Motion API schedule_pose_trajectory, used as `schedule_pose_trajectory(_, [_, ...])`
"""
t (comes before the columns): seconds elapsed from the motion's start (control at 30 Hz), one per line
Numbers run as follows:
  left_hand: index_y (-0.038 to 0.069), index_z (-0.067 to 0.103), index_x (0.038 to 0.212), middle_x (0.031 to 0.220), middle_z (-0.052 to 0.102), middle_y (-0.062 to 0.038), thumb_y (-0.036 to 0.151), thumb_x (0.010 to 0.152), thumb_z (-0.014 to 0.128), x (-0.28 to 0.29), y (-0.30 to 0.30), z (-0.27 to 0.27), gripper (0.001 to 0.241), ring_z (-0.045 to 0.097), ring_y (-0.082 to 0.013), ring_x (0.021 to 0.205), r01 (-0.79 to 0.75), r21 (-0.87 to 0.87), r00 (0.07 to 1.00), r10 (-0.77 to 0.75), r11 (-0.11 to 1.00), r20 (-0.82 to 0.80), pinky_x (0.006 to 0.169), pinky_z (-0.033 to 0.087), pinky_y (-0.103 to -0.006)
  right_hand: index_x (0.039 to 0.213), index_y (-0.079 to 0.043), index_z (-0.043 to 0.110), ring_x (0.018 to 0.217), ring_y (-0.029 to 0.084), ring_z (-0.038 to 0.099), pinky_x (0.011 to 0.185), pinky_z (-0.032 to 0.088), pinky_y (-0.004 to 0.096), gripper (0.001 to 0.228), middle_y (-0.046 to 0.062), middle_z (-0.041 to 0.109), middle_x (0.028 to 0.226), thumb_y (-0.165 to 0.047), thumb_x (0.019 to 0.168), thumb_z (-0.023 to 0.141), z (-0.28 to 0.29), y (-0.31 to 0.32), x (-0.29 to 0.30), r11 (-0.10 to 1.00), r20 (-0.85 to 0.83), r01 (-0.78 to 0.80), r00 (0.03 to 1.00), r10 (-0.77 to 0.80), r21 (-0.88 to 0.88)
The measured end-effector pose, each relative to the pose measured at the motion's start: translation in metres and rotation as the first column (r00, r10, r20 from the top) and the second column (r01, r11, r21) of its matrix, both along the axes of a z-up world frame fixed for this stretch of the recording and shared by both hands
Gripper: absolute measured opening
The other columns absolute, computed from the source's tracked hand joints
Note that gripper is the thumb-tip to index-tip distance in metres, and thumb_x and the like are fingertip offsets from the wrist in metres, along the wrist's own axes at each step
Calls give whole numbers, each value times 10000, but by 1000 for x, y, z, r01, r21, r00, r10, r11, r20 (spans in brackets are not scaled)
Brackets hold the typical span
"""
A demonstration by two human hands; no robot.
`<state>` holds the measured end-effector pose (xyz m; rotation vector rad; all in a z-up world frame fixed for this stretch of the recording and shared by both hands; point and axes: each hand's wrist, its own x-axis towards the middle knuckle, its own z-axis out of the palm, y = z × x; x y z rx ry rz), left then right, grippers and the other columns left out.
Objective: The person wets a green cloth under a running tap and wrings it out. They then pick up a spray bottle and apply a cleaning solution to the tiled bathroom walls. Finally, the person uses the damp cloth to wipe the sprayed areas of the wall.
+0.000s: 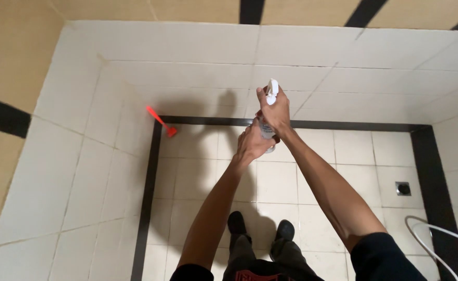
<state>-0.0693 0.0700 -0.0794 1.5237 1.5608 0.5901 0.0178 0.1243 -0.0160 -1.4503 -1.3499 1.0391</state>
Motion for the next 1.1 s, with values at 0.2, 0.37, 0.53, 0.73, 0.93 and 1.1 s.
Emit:
schedule_pose_trajectory(0.2, [0,421,1401,1201,700,-186,353,643,869,49,8,-5,948,703,-354,1091,49,55,999,-50,997,11,932,560,-452,1012,-2,561,491,176,658,425,520,338,354,51,587,653,-337,991,671,0,2,53,999,-31,38,999,-37,30])
schedule_pose_trajectory(0.37, [-1,420,1412,1187,713,-180,371,675,845,84,3,7,929,730,-337,1058,94,10,996,-94,996,5,914,587,-430,849,16,573,488,185,684,429,536,344,404,69,608,601,-351,996,657,2,0,88,995,34,96,995,-97,11])
schedule_pose_trajectory(0.53, [17,417,1416,1193,711,-162,383,673,847,116,0,-2,933,727,-321,1051,102,89,994,-105,991,27,897,594,-423,683,8,626,473,200,698,479,558,326,500,88,653,529,-367,1014,648,-2,-2,120,994,142,105,985,-100,-26])
schedule_pose_trajectory(0.73, [76,339,1479,1182,714,-143,399,663,832,151,-18,15,1006,713,-329,1047,80,153,995,-87,985,43,875,572,-449,808,36,600,485,189,685,429,548,338,435,77,648,631,-356,987,663,2,-16,155,997,-12,73,997,-73,25])
schedule_pose_trajectory(0.93, [34,340,1464,1171,726,-161,445,727,791,193,-17,12,957,729,-331,1052,120,66,991,-116,991,-62,868,584,-456,994,-8,603,501,174,693,422,539,321,372,62,651,706,-373,977,673,6,-19,198,998,-13,52,999,-52,37])
schedule_pose_trajectory(1.1, [34,323,1519,1138,755,-165,478,710,795,222,-19,6,1036,739,-338,1032,123,88,991,-117,989,-71,880,589,-445,1041,-16,580,504,172,669,404,497,326,350,72,626,716,-347,978,672,9,-27,229,995,-60,85,995,-82,53])
